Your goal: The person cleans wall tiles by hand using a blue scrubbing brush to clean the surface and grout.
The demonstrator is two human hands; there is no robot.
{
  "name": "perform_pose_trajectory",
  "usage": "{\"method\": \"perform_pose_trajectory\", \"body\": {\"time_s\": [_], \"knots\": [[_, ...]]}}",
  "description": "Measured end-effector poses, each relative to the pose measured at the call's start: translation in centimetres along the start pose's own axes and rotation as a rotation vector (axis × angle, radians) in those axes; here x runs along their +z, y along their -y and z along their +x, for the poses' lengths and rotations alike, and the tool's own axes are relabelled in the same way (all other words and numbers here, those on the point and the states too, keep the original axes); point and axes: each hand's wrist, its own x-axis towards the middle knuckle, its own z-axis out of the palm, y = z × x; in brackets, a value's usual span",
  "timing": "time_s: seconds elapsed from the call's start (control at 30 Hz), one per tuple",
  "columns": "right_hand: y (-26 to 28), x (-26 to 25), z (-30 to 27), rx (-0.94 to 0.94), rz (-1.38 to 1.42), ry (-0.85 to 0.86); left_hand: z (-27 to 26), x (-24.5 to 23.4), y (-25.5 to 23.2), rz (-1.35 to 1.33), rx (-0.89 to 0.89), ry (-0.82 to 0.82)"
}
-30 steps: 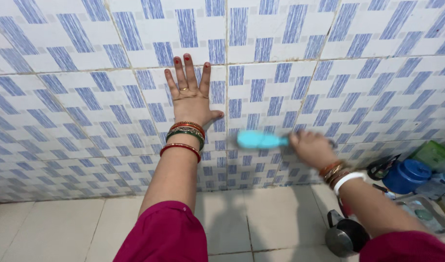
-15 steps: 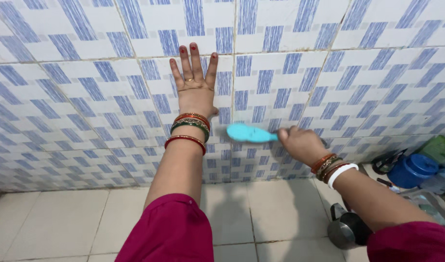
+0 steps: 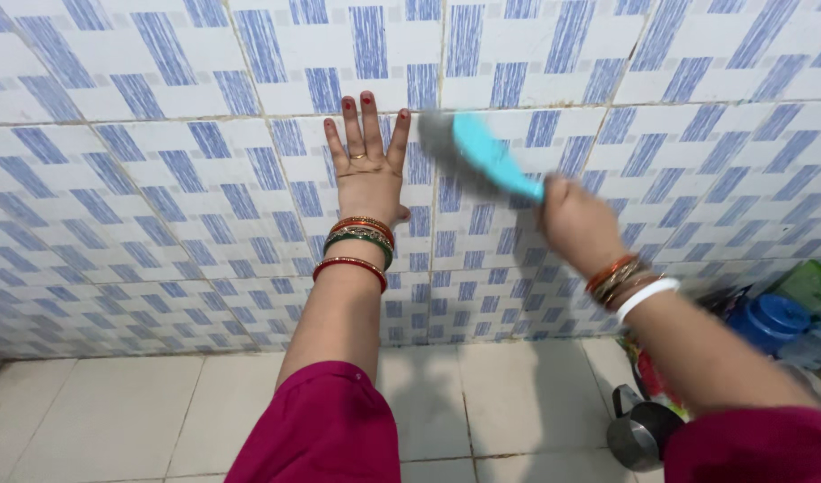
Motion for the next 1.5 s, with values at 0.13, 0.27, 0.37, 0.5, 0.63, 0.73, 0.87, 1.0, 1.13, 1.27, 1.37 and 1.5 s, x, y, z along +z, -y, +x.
{"method": "perform_pose_trajectory", "body": {"time_s": [0.13,0.27,0.37,0.5,0.63,0.73,0.87,1.0,1.13,1.27,1.37,1.5], "knots": [[1.1,7.6,-6.4,-0.237,-0.175,0.239,-0.1,0.3,0.0,0.011,0.005,-0.007],[1.9,8.6,-7.6,-0.385,-0.401,0.493,0.0,0.2,0.0,0.028,-0.001,-0.011],[-0.1,4.1,-4.6,-0.233,-0.244,0.238,0.0,0.2,-0.2,-0.026,-0.006,-0.029],[-0.9,-3.0,-1.3,0.174,0.129,-0.109,-0.1,0.5,0.0,-0.057,0.000,-0.043],[-0.5,-1.1,-1.1,0.236,0.215,-0.280,-0.1,0.6,0.0,-0.054,-0.003,-0.053],[0.8,5.8,-3.7,0.183,0.092,0.002,-0.1,0.7,-0.1,-0.035,-0.012,-0.064],[2.5,11.3,-9.3,-0.265,-0.347,0.113,0.0,0.8,-0.2,-0.024,-0.023,-0.044],[1.2,8.4,-6.5,-0.160,-0.217,0.301,0.0,0.4,-0.4,-0.036,-0.028,-0.008],[-1.8,0.1,-1.6,0.019,0.069,-0.146,0.0,0.7,-0.3,-0.032,-0.029,-0.012],[-2.2,-2.8,-0.2,0.171,0.179,-0.346,0.1,0.8,-0.4,-0.018,-0.033,-0.019],[-1.5,1.9,-2.8,0.104,0.131,-0.367,0.2,1.3,-0.4,-0.134,-0.035,-0.065],[-2.2,8.3,-8.6,-0.071,0.022,-0.134,0.4,2.0,-0.5,-0.144,-0.039,-0.120]]}}
